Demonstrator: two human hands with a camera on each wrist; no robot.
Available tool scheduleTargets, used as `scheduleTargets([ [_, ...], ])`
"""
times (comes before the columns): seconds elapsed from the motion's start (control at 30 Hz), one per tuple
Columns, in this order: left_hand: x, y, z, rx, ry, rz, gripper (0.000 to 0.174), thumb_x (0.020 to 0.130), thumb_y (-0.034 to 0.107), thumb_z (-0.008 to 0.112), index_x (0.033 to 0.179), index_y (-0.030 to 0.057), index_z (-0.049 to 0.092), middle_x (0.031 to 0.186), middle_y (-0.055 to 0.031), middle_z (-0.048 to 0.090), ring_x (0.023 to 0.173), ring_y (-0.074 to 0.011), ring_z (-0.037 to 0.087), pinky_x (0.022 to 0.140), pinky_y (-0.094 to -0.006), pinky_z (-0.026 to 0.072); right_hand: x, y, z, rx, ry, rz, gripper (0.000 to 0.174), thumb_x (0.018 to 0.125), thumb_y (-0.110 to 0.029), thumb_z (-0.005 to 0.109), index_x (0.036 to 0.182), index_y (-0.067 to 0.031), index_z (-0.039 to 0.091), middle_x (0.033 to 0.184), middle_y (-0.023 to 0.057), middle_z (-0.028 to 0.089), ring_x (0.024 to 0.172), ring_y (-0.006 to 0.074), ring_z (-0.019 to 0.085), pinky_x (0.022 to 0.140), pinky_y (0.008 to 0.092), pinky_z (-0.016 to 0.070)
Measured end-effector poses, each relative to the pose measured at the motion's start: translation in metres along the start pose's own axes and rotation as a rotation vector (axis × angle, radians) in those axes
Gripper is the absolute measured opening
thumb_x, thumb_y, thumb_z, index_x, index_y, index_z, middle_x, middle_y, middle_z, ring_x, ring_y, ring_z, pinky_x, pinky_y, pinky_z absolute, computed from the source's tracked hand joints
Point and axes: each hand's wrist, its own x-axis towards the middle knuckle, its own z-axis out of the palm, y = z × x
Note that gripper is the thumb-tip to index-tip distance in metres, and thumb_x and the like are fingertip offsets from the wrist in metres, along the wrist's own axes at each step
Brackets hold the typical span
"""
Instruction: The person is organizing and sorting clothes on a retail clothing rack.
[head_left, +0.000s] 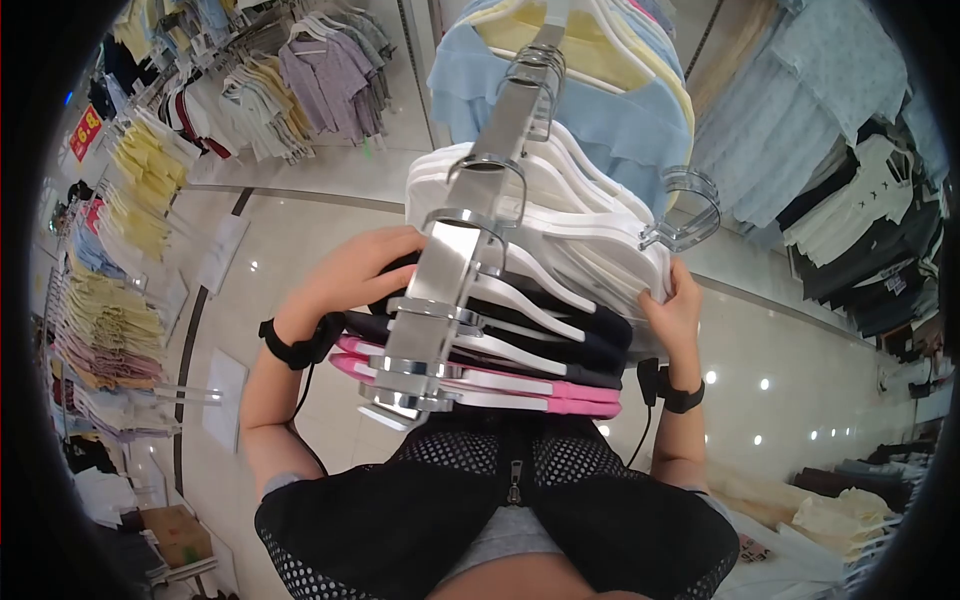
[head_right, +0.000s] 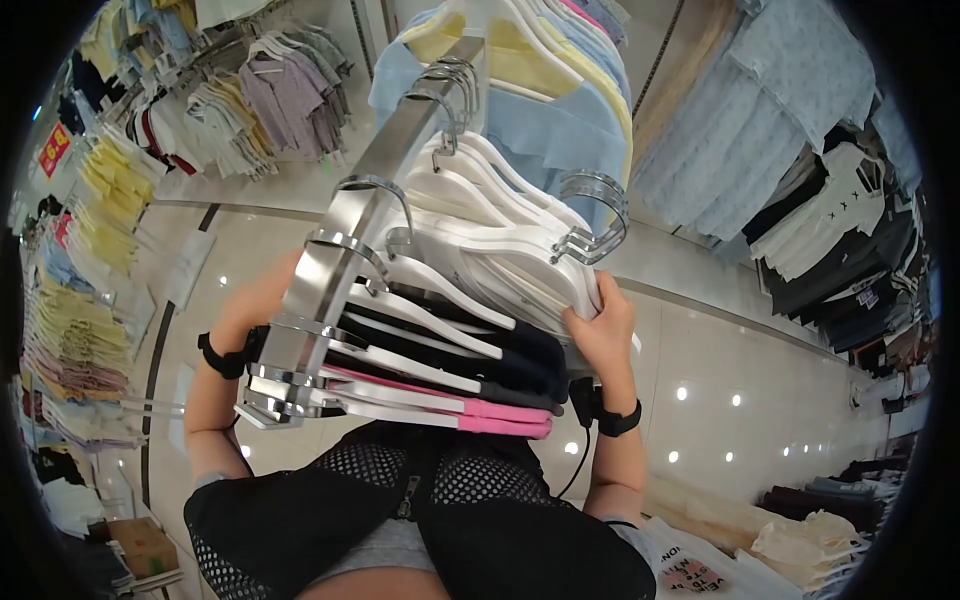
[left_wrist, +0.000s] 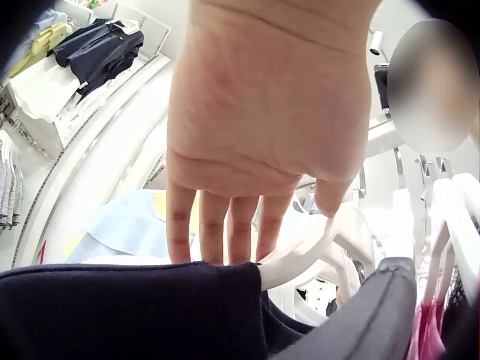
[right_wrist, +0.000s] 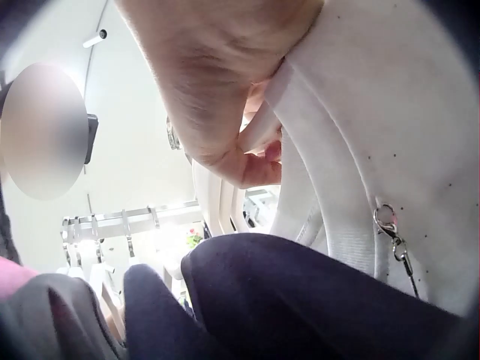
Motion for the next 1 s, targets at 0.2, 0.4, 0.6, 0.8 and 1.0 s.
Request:
scheduleTargets([
  [0.2,0.010,0.036,0.004,-0.208,0.006,-0.142,0.044,0.082,0.028,0.060,0.115,-0.0005,0.055,0.109,-0.0186,0.060,0.099,-0.0369,0.057,0.088,-0.0403,0.0439,-0.032,0.036,-0.022,0.056,0.033,0.063,0.031,0.060,-0.009,0.068,0.084,0.0010,0.052,0.066,0.0175,0.054,0.056,0.0238,0.048,0.058,0.0309,0.0445],
  [0.4,0.012,0.055,0.012,-0.346,0.146,-0.396,0.048,0.078,0.022,0.075,0.116,0.0003,0.056,0.108,-0.0092,0.061,0.096,-0.0169,0.057,0.086,-0.0331,0.0449,-0.073,0.073,-0.057,-0.121,0.012,0.159,0.035,0.059,-0.009,0.070,0.089,0.0017,0.056,0.067,0.0146,0.055,0.058,0.0215,0.050,0.059,0.0296,0.0445],
  [0.6,0.004,-0.003,0.018,-0.656,0.034,-0.373,0.051,0.075,0.019,0.078,0.117,-0.0004,0.056,0.109,-0.0053,0.059,0.098,-0.0144,0.054,0.087,-0.0292,0.0443,-0.089,0.080,-0.082,-0.012,-0.039,0.303,0.038,0.057,-0.004,0.063,0.094,0.0047,0.056,0.075,0.0130,0.059,0.069,0.0152,0.054,0.071,0.0277,0.0465],
  [0.8,0.012,-0.010,0.026,-0.336,0.070,-0.278,0.057,0.086,0.046,0.061,0.117,-0.0017,0.055,0.119,-0.0138,0.056,0.112,-0.0250,0.049,0.099,-0.0404,0.0331,-0.108,0.102,-0.094,-0.321,-0.099,0.335,0.030,0.055,-0.006,0.067,0.080,-0.0038,0.051,0.063,0.0157,0.053,0.059,0.0343,0.055,0.057,0.0352,0.0445],
  [1.0,0.055,-0.015,0.009,0.148,-0.132,-0.312,0.041,0.097,0.028,0.049,0.123,-0.0028,0.050,0.111,-0.0112,0.059,0.102,-0.0190,0.054,0.095,-0.0339,0.0390,-0.121,0.111,-0.112,-0.423,-0.068,0.334,0.030,0.055,-0.007,0.067,0.078,-0.0051,0.049,0.062,0.0157,0.054,0.061,0.0383,0.056,0.057,0.0393,0.0445],
])
